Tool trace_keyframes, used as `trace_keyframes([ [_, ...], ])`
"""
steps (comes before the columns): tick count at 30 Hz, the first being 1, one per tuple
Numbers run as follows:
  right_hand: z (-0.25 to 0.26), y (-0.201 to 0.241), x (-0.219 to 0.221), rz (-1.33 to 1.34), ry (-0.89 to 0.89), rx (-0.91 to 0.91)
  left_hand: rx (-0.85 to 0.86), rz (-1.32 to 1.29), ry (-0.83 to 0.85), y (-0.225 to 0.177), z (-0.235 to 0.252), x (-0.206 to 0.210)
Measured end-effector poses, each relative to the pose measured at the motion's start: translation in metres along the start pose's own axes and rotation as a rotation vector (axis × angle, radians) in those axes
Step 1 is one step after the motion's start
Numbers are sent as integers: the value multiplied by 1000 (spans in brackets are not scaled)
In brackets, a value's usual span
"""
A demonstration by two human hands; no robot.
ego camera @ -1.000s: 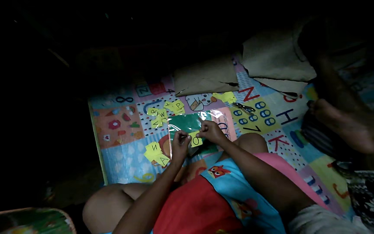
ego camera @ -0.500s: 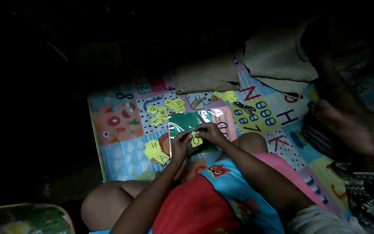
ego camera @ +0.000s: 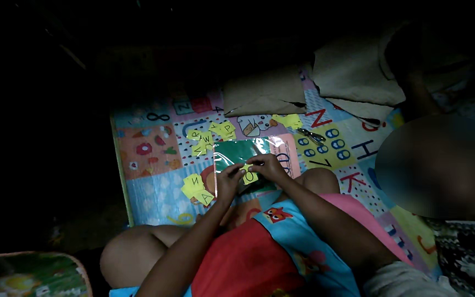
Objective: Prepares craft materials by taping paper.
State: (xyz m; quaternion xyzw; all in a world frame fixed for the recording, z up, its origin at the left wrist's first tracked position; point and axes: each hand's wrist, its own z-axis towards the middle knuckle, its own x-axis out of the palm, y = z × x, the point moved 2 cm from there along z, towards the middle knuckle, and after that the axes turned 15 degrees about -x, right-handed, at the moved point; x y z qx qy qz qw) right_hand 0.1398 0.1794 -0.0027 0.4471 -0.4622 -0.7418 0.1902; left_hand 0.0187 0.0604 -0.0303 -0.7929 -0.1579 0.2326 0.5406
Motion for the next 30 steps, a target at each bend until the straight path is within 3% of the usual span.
trace_keyframes([
  [30, 1, 3, 2, -114, 111, 111, -68, 153, -16, -6, -2, 1],
])
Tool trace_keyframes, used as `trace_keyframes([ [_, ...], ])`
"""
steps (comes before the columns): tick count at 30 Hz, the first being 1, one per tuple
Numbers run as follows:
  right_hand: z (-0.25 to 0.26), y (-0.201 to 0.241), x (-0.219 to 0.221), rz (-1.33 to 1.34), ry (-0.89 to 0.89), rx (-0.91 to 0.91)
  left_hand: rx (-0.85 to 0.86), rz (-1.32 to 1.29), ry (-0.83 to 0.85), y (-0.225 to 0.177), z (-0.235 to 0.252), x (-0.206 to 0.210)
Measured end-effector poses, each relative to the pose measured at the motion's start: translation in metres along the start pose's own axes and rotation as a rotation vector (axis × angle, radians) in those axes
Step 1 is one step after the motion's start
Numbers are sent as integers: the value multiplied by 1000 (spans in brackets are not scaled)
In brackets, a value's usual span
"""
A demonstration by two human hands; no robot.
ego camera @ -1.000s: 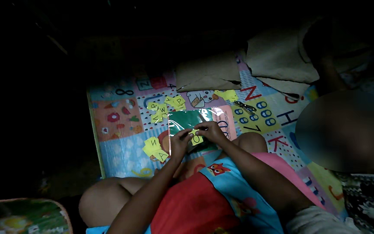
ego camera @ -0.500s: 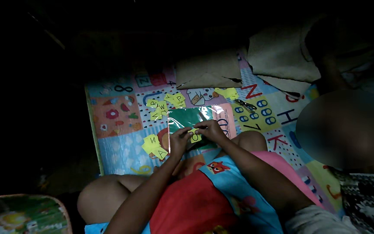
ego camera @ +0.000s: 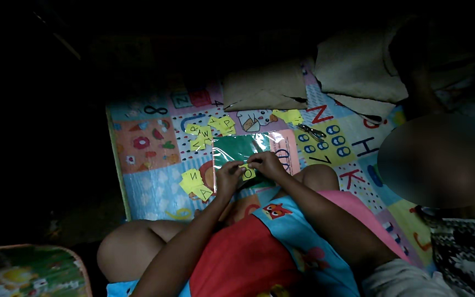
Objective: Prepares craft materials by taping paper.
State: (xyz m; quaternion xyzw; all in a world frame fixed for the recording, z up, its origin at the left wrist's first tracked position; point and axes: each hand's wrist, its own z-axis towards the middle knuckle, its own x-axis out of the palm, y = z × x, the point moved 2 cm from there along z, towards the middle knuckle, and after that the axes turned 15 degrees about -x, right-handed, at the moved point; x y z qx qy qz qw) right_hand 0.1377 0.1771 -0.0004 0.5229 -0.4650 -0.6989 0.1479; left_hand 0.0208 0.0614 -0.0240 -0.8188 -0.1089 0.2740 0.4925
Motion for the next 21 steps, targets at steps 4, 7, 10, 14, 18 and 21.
trace_keyframes([
  [4, 0, 2, 0, -16, 5, 23, -7, 7, -1, -2, -1, 1],
  [7, 1, 5, 0, -32, 31, 52, 12, 10, -9, 0, 0, 2],
  [10, 0, 10, 1, -82, 52, 53, 21, 19, -21, 0, 1, 3],
  [14, -1, 9, 3, -134, -9, -55, 19, 33, -45, -1, 0, 3],
  [18, 0, 3, 3, -138, -41, -220, 16, 27, -22, 0, 2, 3],
  [21, -1, 2, 0, -90, -40, -261, 30, 20, 37, 2, 5, 2],
])
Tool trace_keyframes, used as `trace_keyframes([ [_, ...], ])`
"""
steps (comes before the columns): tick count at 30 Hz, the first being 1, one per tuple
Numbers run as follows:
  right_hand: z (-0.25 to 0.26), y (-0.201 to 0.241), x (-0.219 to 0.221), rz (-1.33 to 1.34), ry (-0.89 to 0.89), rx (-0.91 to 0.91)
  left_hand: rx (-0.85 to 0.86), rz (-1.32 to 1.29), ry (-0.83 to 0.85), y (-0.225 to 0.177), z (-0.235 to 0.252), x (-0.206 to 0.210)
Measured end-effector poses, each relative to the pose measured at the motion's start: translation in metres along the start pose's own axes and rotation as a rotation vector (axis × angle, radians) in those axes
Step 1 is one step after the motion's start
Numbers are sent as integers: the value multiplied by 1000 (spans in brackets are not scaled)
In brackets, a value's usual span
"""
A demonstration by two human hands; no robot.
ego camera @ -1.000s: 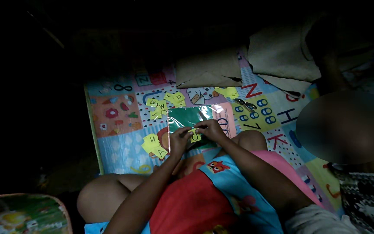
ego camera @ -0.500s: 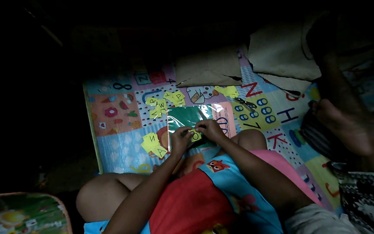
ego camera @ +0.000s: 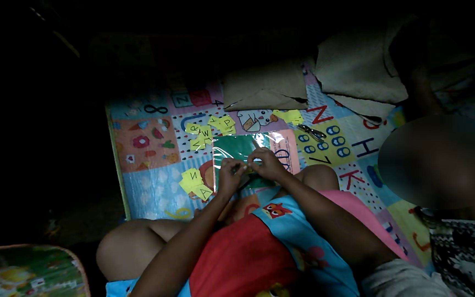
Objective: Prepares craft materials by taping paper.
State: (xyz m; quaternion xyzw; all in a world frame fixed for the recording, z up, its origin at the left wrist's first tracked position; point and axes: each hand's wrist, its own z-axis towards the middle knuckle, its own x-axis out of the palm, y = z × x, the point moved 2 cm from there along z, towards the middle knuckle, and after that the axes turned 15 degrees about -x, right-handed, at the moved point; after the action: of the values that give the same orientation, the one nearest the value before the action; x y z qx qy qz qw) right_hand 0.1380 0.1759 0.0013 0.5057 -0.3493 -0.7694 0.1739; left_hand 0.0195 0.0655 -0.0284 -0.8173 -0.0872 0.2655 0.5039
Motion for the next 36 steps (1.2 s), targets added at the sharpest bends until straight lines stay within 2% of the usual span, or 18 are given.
trace_keyframes([
  [12, 1, 2, -16, 100, -128, 123, -24, -78, 62, -2, 1, -2],
  [17, 0, -1, -14, 96, -137, 81, -35, -109, 51, -4, -2, -1],
  [22, -1, -5, -13, 157, 86, 111, -45, -55, 63, -4, -2, 0],
  [25, -1, -5, -10, 145, 107, 104, -71, -37, 55, -2, -5, -2],
  [27, 0, -3, -9, 142, 77, 93, -27, -32, 55, 1, -5, -3],
  [30, 0, -11, -4, 134, 26, 59, 125, -58, 58, 11, -3, 0],
  [36, -9, -3, -14, 124, -8, 55, 137, -45, 183, 3, -5, 3],
])
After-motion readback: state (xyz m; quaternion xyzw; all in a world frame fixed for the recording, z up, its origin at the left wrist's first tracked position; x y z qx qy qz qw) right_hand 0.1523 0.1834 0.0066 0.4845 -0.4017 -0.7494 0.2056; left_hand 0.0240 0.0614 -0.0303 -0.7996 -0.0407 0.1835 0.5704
